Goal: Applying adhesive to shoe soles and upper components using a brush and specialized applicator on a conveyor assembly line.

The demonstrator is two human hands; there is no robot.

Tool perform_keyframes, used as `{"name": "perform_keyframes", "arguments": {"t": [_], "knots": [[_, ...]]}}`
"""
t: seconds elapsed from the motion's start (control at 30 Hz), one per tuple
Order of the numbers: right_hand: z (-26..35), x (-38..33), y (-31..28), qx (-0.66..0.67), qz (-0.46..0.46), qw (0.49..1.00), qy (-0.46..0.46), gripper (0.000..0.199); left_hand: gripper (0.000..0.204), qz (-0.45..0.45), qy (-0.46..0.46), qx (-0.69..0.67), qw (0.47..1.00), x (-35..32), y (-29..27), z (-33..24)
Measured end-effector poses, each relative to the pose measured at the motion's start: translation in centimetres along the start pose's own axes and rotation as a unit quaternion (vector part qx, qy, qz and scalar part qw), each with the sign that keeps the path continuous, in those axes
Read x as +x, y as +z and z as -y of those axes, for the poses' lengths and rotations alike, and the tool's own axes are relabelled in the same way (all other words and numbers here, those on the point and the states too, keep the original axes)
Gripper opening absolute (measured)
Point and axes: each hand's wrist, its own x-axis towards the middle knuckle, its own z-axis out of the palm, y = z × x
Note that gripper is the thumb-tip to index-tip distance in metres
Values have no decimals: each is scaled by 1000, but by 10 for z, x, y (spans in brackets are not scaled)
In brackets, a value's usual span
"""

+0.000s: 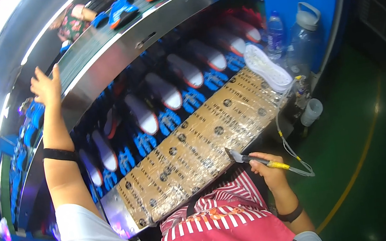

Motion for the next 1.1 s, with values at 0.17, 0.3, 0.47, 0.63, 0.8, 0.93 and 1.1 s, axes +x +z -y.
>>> {"name": "perform_keyframes", "arguments": {"t": [0.17, 0.3, 0.47, 0.63, 0.8, 0.93, 1.1], "knots": [[-2, -4, 41, -4, 63, 998, -12, 25, 58, 190, -11, 31, 981, 0, -23, 166], [-11, -4, 71, -7, 94, 996, -5, 25, 37, 109, 126, -59, 984, -21, -47, 201], [-14, -13, 101, -11, 99, 995, 11, 24, 21, -237, 88, -394, 884, -80, -80, 179], [-14, -18, 123, -9, 108, 994, 7, 24, 57, -129, -347, -804, 466, -109, -80, 179], [-1, -17, 127, 13, 128, 992, -9, 24, 79, 231, -198, -951, -48, -136, -60, 176], [-5, -17, 126, 29, 150, 988, -17, 24, 82, 276, -193, -941, 28, -168, -69, 153], [7, -17, 138, 42, 120, 991, -49, 25, 81, 368, -283, -886, -2, -254, -68, 123]]}}
